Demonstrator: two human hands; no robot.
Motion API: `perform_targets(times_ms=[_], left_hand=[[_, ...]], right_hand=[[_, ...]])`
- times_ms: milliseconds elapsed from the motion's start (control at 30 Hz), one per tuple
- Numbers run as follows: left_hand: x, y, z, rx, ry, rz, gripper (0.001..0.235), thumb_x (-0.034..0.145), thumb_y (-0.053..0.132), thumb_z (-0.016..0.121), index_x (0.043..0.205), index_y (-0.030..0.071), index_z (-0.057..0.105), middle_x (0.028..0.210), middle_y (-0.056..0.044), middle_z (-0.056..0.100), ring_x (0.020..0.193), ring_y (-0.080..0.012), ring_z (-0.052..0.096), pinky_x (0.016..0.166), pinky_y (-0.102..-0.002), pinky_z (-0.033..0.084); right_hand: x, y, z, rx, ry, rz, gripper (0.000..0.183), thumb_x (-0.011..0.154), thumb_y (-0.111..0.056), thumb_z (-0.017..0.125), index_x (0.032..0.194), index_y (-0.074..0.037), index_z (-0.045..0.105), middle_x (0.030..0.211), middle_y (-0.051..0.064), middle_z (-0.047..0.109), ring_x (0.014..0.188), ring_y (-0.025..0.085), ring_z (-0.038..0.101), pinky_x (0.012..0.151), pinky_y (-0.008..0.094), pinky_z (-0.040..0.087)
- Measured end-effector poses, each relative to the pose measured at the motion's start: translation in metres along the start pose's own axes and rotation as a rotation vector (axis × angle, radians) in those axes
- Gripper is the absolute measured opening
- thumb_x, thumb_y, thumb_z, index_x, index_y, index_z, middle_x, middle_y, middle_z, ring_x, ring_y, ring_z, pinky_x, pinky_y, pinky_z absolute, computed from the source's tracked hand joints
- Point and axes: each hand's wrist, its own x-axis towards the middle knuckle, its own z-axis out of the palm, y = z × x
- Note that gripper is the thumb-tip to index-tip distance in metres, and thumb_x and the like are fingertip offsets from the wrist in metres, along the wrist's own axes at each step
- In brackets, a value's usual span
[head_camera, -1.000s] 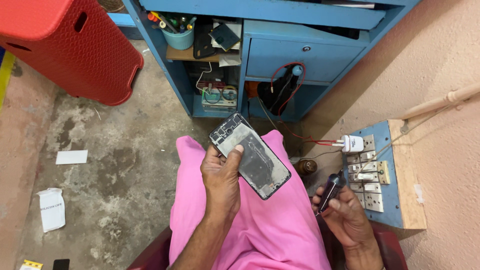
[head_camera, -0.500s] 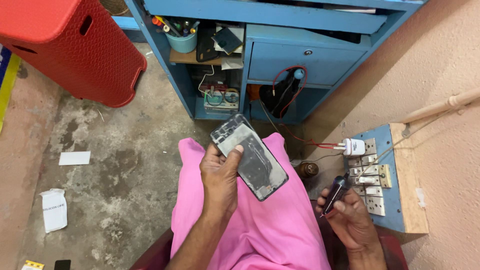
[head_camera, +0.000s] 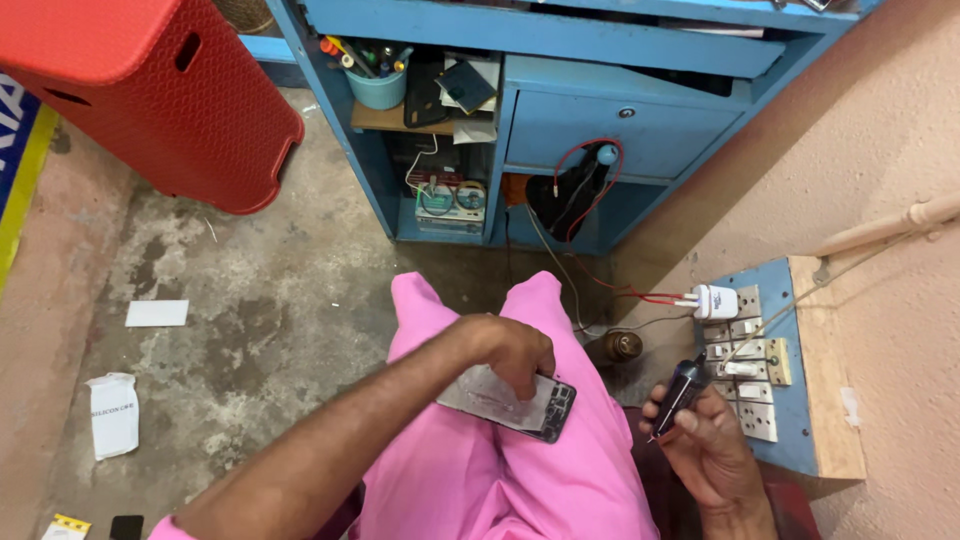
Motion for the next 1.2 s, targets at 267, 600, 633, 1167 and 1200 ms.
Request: perform_targets(times_ms=[267, 600, 633, 1167, 1200], left_hand=[[0.009, 0.013, 0.019, 0.18, 0.126, -0.165, 0.051, 0.066, 0.02, 0.084, 0.115, 0.014, 0.073, 0.109, -0.008, 0.075, 0.103, -0.0285, 0.071, 0.085, -0.043, 0.057], [-0.035, 0.025, 0.021, 0.098, 0.329, -0.049, 0.04, 0.066, 0.01, 0.077, 0.105, 0.011, 0.076, 0.099, -0.012, 0.075, 0.098, -0.0315, 0.071, 0.084, -0.043, 0.055], [-0.04, 0.028, 0.019, 0.101, 0.316, -0.043, 0.041, 0.065, 0.01, 0.077, 0.106, 0.011, 0.076, 0.099, -0.012, 0.075, 0.098, -0.0314, 0.07, 0.084, -0.043, 0.055], [-0.038, 0.045, 0.004, 0.216, 0.17, -0.076, 0.034, 0.07, 0.011, 0.069, 0.103, 0.014, 0.077, 0.097, -0.009, 0.077, 0.096, -0.0298, 0.072, 0.079, -0.045, 0.058], [-0.035, 0.043, 0.004, 0.213, 0.146, -0.071, 0.034, 0.071, 0.011, 0.068, 0.102, 0.015, 0.079, 0.098, -0.008, 0.077, 0.096, -0.0295, 0.072, 0.079, -0.045, 0.057]], right_hand=[[0.002, 0.005, 0.004, -0.027, 0.028, 0.067, 0.047, 0.083, -0.005, 0.077, 0.126, -0.005, 0.058, 0.112, 0.014, 0.07, 0.101, 0.03, 0.069, 0.086, 0.049, 0.057], [0.022, 0.006, 0.042, -0.028, -0.062, 0.116, 0.044, 0.082, -0.002, 0.078, 0.12, -0.005, 0.056, 0.106, 0.014, 0.067, 0.091, 0.025, 0.069, 0.087, 0.042, 0.056], [0.023, 0.004, 0.046, -0.074, -0.059, 0.115, 0.044, 0.082, -0.002, 0.079, 0.118, -0.006, 0.055, 0.104, 0.014, 0.067, 0.09, 0.025, 0.069, 0.085, 0.042, 0.057], [0.048, 0.001, 0.114, -0.674, -0.12, 0.313, 0.066, 0.069, 0.003, 0.086, 0.127, -0.005, 0.057, 0.103, 0.009, 0.069, 0.092, 0.014, 0.066, 0.082, 0.029, 0.058], [0.047, 0.003, 0.112, -0.665, -0.121, 0.313, 0.067, 0.07, 0.003, 0.086, 0.129, -0.005, 0.056, 0.103, 0.009, 0.069, 0.092, 0.014, 0.066, 0.083, 0.029, 0.058]])
